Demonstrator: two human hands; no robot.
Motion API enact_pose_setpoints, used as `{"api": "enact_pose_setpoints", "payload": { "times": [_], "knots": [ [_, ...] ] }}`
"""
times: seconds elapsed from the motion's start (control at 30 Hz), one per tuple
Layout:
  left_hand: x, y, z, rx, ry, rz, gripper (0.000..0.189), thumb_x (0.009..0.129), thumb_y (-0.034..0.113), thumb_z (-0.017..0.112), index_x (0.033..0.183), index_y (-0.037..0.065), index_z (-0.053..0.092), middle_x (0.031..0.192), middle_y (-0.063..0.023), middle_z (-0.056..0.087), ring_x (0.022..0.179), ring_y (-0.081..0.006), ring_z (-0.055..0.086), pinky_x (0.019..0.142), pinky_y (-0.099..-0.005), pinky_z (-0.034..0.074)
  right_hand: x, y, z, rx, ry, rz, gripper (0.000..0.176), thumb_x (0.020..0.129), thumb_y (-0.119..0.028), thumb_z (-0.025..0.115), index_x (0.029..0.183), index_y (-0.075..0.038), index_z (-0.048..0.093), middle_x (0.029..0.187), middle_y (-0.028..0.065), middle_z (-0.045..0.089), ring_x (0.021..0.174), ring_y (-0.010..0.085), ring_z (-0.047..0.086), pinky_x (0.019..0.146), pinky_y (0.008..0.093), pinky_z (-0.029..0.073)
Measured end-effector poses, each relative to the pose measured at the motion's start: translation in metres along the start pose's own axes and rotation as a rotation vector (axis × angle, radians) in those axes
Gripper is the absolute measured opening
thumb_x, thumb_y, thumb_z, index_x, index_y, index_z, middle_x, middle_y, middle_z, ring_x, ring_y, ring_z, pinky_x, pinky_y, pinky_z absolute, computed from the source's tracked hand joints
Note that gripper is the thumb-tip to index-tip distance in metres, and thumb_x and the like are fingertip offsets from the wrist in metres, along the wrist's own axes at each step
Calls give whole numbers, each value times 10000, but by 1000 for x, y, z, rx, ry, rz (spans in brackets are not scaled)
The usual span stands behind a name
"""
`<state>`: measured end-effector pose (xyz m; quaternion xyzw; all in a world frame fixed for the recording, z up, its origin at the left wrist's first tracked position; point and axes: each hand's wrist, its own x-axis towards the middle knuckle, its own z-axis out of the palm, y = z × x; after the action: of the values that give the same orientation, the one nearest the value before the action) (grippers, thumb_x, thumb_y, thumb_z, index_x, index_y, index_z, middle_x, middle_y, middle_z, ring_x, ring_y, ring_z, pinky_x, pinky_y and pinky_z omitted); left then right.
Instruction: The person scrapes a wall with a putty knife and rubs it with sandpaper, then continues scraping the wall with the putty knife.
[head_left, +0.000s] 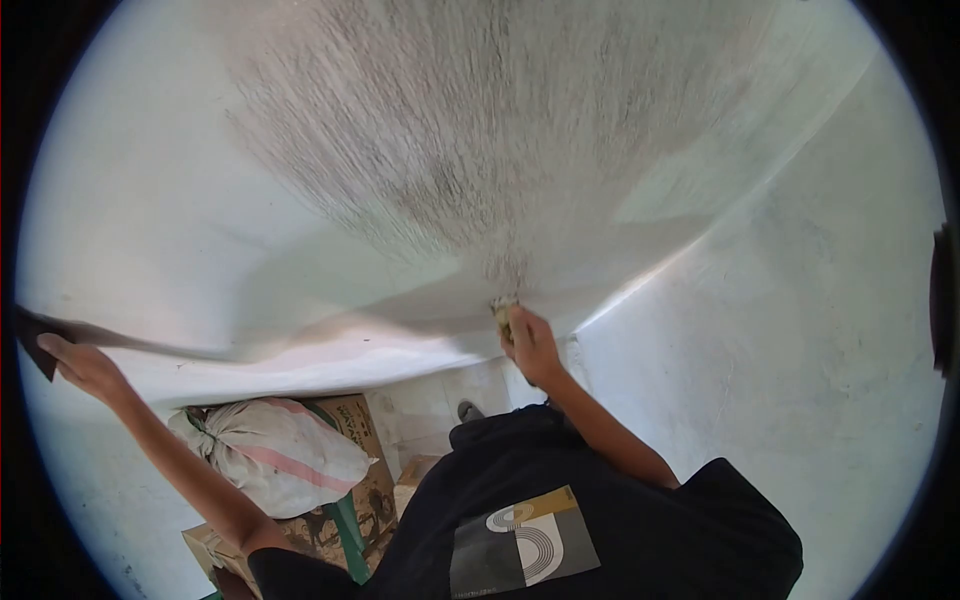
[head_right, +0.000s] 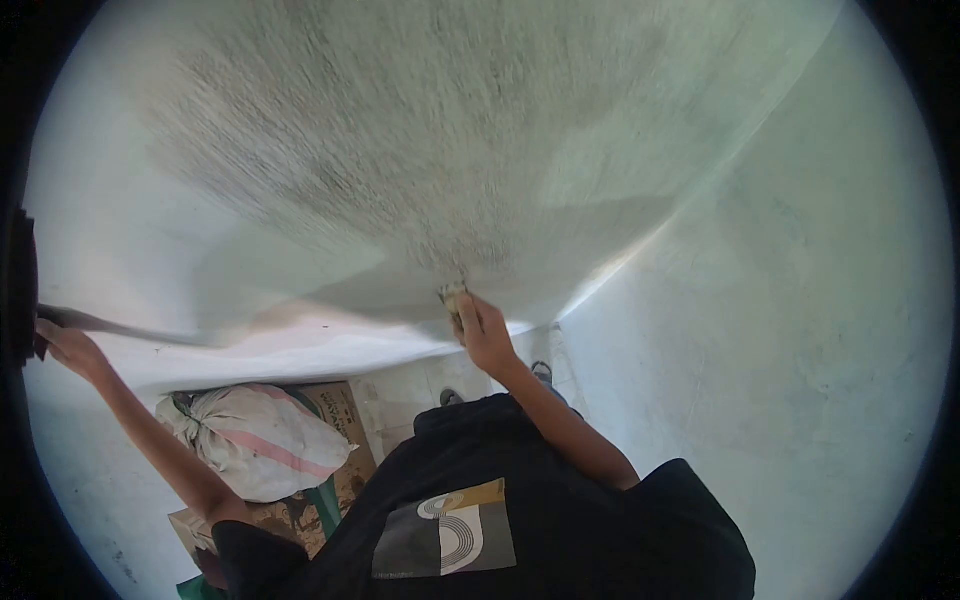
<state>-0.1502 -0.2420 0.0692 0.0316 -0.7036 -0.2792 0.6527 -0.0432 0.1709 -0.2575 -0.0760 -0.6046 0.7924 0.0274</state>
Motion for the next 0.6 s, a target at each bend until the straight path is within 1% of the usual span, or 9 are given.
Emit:
{"api": "enact_pose_setpoints", "payload": {
  "times": [0.07, 0.17, 0.23, 0.3, 0.37, 0.43, 0.5, 0.53, 0.6],
  "knots": [
    [44, -45, -19, 89, 38, -192, 721, 1023, 472, 379, 1320, -181, 447, 1358, -274, 506, 1177, -327, 523, 1044, -365, 364, 2, 28, -7, 5, -54, 86, 447, 1062, -383, 367, 817, -43, 522, 533, -24, 407, 415, 45, 341, 390, 231, 268],
    [44, -24, -21, 12, 73, -214, 717, 1019, 477, 383, 1326, -167, 455, 1353, -259, 516, 1171, -322, 527, 1044, -361, 366, 5, -21, -1, 28, -31, -11, 445, 1065, -378, 361, 805, -50, 513, 537, -20, 415, 414, 46, 339, 389, 234, 268],
    [28, -1, -10, -31, 62, -174, 704, 1017, 473, 384, 1334, -151, 461, 1352, -239, 529, 1190, -323, 525, 1053, -359, 368, 4, 21, -8, 2, -27, 34, 448, 1066, -376, 355, 798, -52, 509, 537, -20, 419, 413, 47, 341, 386, 236, 268],
    [27, -1, -10, -55, 24, -138, 687, 1015, 458, 387, 1341, -141, 461, 1362, -225, 530, 1208, -338, 525, 1064, -364, 370, 5, 23, -9, -39, -37, 84, 451, 1067, -375, 350, 791, -54, 506, 538, -20, 422, 411, 49, 343, 383, 237, 267],
    [57, -58, -29, 125, 12, 50, 680, 1013, 451, 390, 1330, -146, 469, 1360, -235, 530, 1218, -346, 528, 1071, -367, 373, 4, -10, -3, 15, 23, -1, 461, 1062, -398, 358, 790, -55, 504, 535, -22, 427, 406, 53, 347, 376, 237, 267],
    [59, -60, -29, 121, 34, 37, 686, 1011, 456, 393, 1318, -151, 477, 1333, -246, 540, 1199, -342, 530, 1061, -361, 372, 4, 5, -10, 15, -18, -13, 473, 1056, -419, 367, 791, -53, 505, 535, -22, 438, 402, 54, 349, 371, 235, 268],
    [57, -62, -21, 98, 80, 17, 691, 1010, 461, 395, 1306, -157, 485, 1306, -257, 549, 1179, -338, 533, 1052, -355, 370, 0, 34, -17, -33, -26, 152, 478, 1053, -429, 375, 800, -46, 509, 529, -25, 432, 403, 52, 355, 376, 231, 280],
    [57, -61, -15, 90, 93, 12, 694, 1010, 464, 397, 1300, -159, 489, 1293, -262, 554, 1169, -336, 534, 1047, -353, 370, -6, 19, -14, 46, -33, 250, 477, 1056, -418, 368, 805, -40, 514, 548, -20, 436, 411, 46, 366, 379, 230, 292],
    [37, -34, -6, 37, 88, -74, 692, 1013, 459, 390, 1303, -162, 485, 1300, -267, 549, 1175, -332, 529, 1049, -354, 361, -1, 22, -15, 60, -20, 220, 468, 1057, -408, 375, 812, -36, 520, 569, -15, 444, 428, 48, 377, 392, 228, 302]
  ]
}}
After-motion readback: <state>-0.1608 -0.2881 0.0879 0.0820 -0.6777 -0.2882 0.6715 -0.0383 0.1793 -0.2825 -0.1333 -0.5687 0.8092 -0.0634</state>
